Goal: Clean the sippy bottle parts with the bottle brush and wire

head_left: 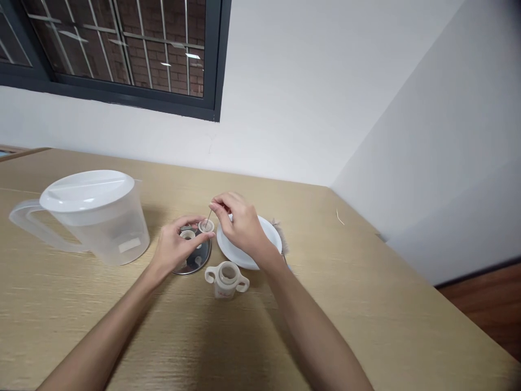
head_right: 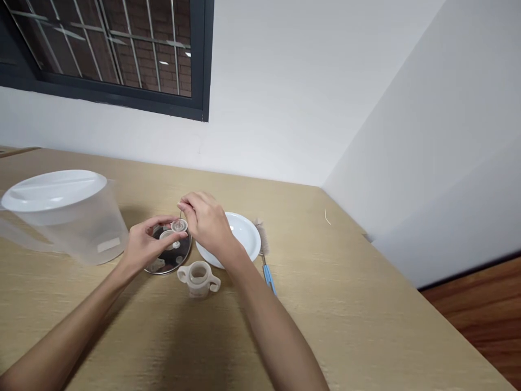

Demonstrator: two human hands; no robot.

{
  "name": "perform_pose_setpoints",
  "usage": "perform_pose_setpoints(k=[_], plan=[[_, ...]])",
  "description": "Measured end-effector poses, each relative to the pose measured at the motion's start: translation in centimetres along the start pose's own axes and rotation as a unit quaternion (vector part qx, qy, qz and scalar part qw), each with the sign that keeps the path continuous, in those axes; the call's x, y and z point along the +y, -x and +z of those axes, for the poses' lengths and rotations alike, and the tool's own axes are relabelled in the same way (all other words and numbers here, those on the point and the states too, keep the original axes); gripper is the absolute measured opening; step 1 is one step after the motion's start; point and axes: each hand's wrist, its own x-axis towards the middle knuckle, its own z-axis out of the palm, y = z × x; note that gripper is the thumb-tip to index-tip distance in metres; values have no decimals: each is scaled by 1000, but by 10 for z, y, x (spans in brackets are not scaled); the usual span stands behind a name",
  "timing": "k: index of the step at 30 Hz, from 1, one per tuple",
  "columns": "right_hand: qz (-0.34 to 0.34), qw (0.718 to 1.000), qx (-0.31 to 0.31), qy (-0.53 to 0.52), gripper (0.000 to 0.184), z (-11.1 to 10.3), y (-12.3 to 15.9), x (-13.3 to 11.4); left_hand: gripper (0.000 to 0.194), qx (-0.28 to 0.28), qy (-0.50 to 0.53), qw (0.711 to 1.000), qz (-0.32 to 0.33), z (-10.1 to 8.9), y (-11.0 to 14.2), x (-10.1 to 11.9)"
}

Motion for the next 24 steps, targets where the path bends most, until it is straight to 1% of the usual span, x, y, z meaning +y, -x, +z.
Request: perform_pose_setpoints(k=[2, 7, 9, 15, 17, 24], plan=[[5, 1000, -10, -4, 15, 2, 2, 1, 46, 7, 3, 1000, 1, 0, 0, 1], [20, 997, -70, 1, 17, 8, 6, 0, 45, 30, 39, 999, 12, -2, -2, 2], [18, 997, -77, 1, 17, 10, 7, -1, 45, 31, 39, 999, 11, -3, -4, 1], [37, 996, -76, 15, 15, 15, 9, -4, 40, -4, 50, 998, 29, -7, -6, 5], [42, 996, -73, 15, 15, 15, 9, -5, 39, -7, 49, 998, 33, -9, -6, 6], [30, 998, -50, 7, 13, 9, 7, -8, 39, -37, 32, 999, 22, -9, -7, 6]])
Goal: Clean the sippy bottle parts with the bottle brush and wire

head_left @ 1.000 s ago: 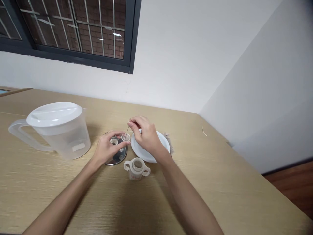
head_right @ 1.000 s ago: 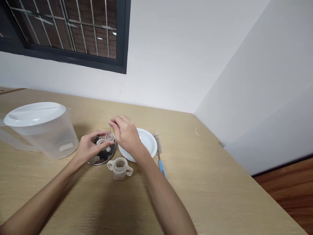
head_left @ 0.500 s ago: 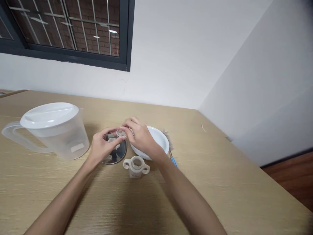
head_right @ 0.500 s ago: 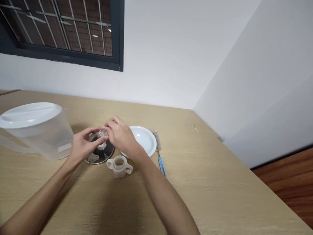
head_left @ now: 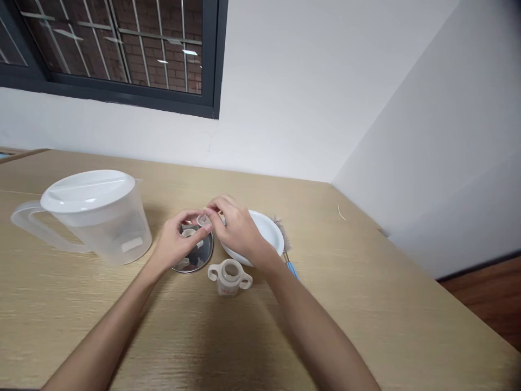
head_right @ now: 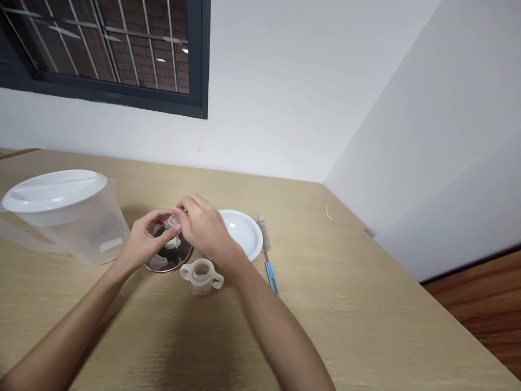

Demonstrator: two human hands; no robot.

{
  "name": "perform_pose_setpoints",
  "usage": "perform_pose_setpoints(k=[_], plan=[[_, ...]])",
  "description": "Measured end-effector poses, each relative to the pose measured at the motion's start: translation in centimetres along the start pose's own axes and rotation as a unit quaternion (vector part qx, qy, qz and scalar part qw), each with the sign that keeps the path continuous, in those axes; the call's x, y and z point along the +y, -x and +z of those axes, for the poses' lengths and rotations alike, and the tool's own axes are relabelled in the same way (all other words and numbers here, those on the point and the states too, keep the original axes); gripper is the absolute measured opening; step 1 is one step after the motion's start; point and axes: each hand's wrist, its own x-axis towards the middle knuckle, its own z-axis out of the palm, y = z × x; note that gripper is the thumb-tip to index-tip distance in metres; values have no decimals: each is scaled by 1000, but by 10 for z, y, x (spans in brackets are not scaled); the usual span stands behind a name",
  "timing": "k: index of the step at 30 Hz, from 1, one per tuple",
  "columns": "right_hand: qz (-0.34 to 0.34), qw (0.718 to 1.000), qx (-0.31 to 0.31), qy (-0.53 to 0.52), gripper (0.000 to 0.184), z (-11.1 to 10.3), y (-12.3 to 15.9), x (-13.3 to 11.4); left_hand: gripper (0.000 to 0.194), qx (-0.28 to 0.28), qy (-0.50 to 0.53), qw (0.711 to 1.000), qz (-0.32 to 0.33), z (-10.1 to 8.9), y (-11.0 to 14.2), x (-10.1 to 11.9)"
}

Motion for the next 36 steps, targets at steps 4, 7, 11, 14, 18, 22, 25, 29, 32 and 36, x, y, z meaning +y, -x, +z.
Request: perform_pose_setpoints(k=[4, 7, 11, 14, 18, 22, 25, 29, 32, 36], plan=[[7, 1000, 0, 6, 13, -2, 0, -2, 39, -13, -2, 1000, 3, 1, 0, -1], [13, 1000, -2, 4, 14, -2, 1, -2, 39, -23, 2, 1000, 7, 1, 0, -1], [17, 1000, -6, 1, 14, -1, 0, -1, 38, -30, 10, 999, 7, 1, 1, -2], [16, 1000, 0, 2, 14, -2, 0, -1, 37, -31, 3, 999, 11, 1, 1, -2], [15, 1000, 24, 5, 15, -4, 0, -3, 37, -37, -8, 999, 17, 1, 2, 0], [10, 999, 52, 6, 15, -6, 0, -5, 37, -45, 6, 999, 8, 2, 3, 1], [1, 997, 76, 16, 15, -9, 0, -6, 39, -43, 13, 999, -2, 1, 4, 2], [-19, 995, 98, 27, 16, -13, -1, -6, 41, -55, 18, 998, -12, -1, 4, 5], [-29, 993, 108, 29, 16, -15, -1, -7, 41, -61, 27, 998, -22, -2, 4, 6], [-37, 992, 117, 27, 16, -15, -1, -8, 41, -70, 47, 996, -35, -3, 3, 5]])
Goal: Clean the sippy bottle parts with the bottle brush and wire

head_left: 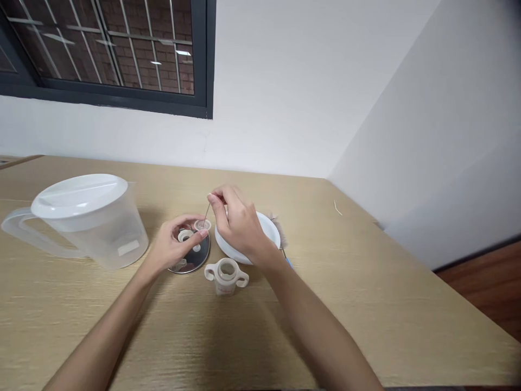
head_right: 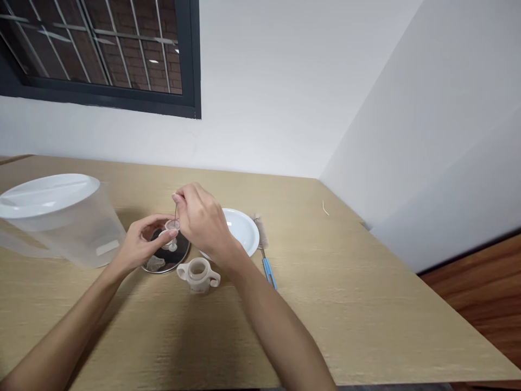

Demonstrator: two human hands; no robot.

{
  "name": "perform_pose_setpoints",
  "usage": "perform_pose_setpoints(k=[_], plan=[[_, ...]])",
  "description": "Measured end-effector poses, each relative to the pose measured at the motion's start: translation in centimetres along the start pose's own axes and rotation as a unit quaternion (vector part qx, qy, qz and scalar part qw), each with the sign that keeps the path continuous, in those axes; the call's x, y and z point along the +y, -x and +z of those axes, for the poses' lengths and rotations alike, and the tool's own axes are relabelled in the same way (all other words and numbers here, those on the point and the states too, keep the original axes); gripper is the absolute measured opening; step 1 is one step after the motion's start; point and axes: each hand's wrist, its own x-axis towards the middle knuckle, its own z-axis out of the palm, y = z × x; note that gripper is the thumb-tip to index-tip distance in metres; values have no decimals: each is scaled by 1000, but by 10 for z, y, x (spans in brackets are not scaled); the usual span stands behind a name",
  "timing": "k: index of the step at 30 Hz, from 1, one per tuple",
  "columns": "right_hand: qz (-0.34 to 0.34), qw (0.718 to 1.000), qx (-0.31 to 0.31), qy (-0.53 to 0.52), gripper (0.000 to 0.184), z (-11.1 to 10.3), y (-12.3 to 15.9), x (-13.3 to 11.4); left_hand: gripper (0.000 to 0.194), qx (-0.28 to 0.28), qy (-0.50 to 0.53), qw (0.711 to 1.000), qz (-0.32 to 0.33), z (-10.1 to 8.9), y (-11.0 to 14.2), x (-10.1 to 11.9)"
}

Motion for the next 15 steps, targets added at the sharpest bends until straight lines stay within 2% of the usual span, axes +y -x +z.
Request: perform_pose_setpoints(k=[15], plan=[[11, 999, 51, 4, 15, -2, -2, 1, 38, -23, 15, 1000, 0, -2, 0, -5]])
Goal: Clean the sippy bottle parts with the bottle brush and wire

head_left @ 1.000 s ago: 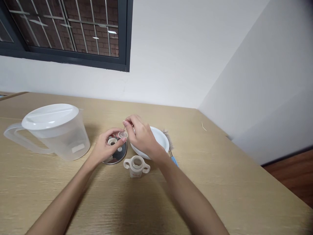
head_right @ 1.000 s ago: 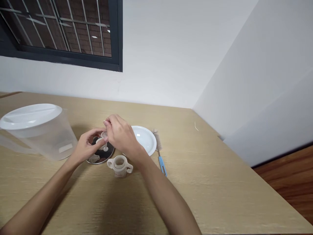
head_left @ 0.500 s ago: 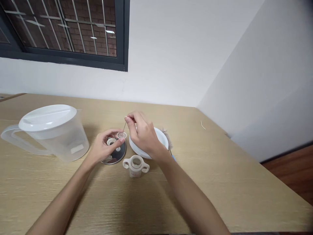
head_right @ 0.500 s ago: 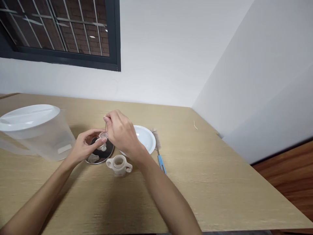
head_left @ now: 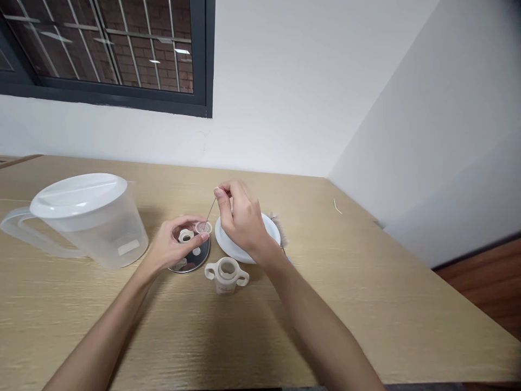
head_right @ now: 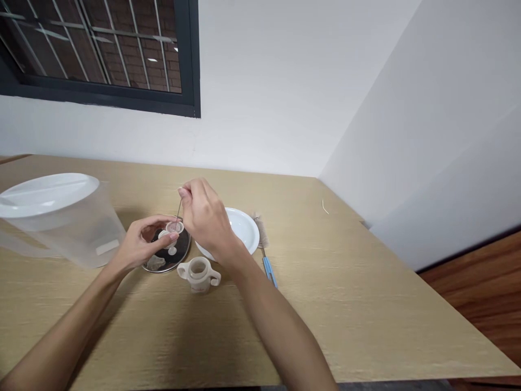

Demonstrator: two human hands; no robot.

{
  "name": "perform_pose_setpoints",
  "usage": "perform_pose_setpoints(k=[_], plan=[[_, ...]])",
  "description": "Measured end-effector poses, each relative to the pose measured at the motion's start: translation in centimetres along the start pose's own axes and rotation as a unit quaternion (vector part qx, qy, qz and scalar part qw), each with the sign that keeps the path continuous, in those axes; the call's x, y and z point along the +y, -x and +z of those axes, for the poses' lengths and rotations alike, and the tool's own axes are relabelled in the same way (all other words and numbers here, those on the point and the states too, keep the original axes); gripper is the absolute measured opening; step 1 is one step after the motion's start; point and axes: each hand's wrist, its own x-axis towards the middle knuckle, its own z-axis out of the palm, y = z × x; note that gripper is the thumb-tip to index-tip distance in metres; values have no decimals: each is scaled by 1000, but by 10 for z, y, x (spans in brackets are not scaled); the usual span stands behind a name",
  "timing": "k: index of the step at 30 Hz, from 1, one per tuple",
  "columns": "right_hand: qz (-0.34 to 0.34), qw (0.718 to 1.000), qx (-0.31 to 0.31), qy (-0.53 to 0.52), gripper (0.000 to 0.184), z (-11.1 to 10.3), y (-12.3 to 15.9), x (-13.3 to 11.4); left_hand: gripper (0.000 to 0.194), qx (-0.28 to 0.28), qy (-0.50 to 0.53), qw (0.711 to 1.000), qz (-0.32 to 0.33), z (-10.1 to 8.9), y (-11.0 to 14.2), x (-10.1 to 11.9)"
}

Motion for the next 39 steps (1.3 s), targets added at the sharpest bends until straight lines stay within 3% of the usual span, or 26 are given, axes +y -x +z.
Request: perform_pose_setpoints(k=[18, 28, 39], plan=[[11, 999, 48, 3, 14, -9, -4, 0, 41, 1, -43, 999, -2, -1, 2, 4], [49, 997, 27, -46, 16, -2, -3, 4, 41, 7, -80, 995, 58, 5, 2, 2], [68, 996, 12, -63, 17, 0, -1, 6, 39, 22, -99, 993, 69, 5, 2, 0]])
